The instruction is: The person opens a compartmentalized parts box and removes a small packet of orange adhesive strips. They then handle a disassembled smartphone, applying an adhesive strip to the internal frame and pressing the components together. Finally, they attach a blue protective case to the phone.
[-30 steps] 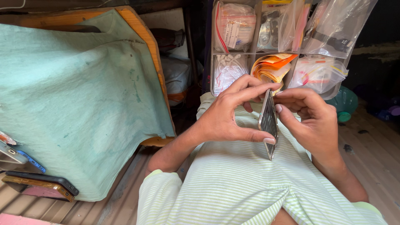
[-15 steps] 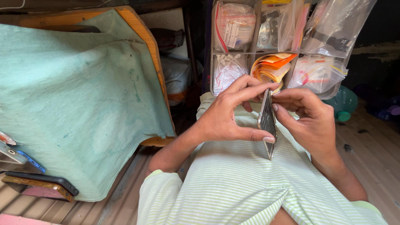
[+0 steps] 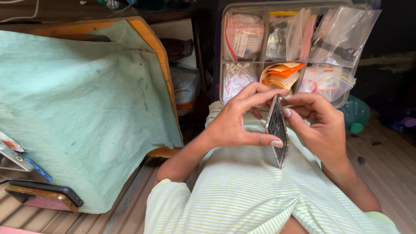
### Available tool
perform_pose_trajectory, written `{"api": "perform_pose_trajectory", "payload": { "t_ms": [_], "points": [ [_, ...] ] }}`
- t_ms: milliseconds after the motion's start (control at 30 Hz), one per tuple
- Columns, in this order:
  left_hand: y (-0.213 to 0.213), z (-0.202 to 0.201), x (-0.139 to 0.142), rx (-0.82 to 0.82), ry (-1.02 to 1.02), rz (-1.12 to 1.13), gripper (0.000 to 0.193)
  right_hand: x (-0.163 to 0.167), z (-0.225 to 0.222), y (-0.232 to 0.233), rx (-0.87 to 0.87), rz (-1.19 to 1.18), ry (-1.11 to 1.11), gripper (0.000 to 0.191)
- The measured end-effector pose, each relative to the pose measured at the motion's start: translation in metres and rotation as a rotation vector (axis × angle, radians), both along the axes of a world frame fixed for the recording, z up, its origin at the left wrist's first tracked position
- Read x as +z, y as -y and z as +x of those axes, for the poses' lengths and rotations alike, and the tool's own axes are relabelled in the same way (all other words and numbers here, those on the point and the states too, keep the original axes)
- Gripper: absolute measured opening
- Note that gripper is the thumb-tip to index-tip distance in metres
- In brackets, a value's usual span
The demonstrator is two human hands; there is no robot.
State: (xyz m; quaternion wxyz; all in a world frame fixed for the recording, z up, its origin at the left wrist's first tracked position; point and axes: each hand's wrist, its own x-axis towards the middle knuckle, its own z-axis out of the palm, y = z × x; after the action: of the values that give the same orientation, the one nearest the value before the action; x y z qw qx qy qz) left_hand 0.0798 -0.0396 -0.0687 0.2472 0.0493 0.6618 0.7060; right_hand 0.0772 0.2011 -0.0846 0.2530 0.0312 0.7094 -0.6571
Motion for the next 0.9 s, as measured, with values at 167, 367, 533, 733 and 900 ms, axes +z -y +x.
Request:
{"api": "perform_pose_trajectory", "payload": {
  "t_ms": [167, 367, 533, 733, 900],
  "points": [
    [0.010, -0.008, -0.004, 0.057, 0.030, 0.080, 0.080, -0.013, 0.001, -0.015, -0.130, -0.067, -0.032, 0.016],
    [0.027, -0.023, -0.005, 0.256, 0.076, 0.338, 0.072, -0.014, -0.029, -0.005, -0.229, -0.083, -0.309, 0.030],
    [0.032, -0.028, -0.012, 0.339, 0.133, 0.470, 0.072, 0.005, -0.052, -0.001, -0.166, -0.043, -0.455, 0.014],
    [0.042, -0.027, -0.021, 0.389, 0.179, 0.517, 0.074, 0.029, -0.088, 0.009, 0.035, 0.170, -0.642, 0.016],
    [0.048, -0.027, -0.020, 0.431, 0.170, 0.519, 0.074, 0.048, -0.117, 0.030, 0.065, 0.218, -0.700, 0.014]
  ]
}}
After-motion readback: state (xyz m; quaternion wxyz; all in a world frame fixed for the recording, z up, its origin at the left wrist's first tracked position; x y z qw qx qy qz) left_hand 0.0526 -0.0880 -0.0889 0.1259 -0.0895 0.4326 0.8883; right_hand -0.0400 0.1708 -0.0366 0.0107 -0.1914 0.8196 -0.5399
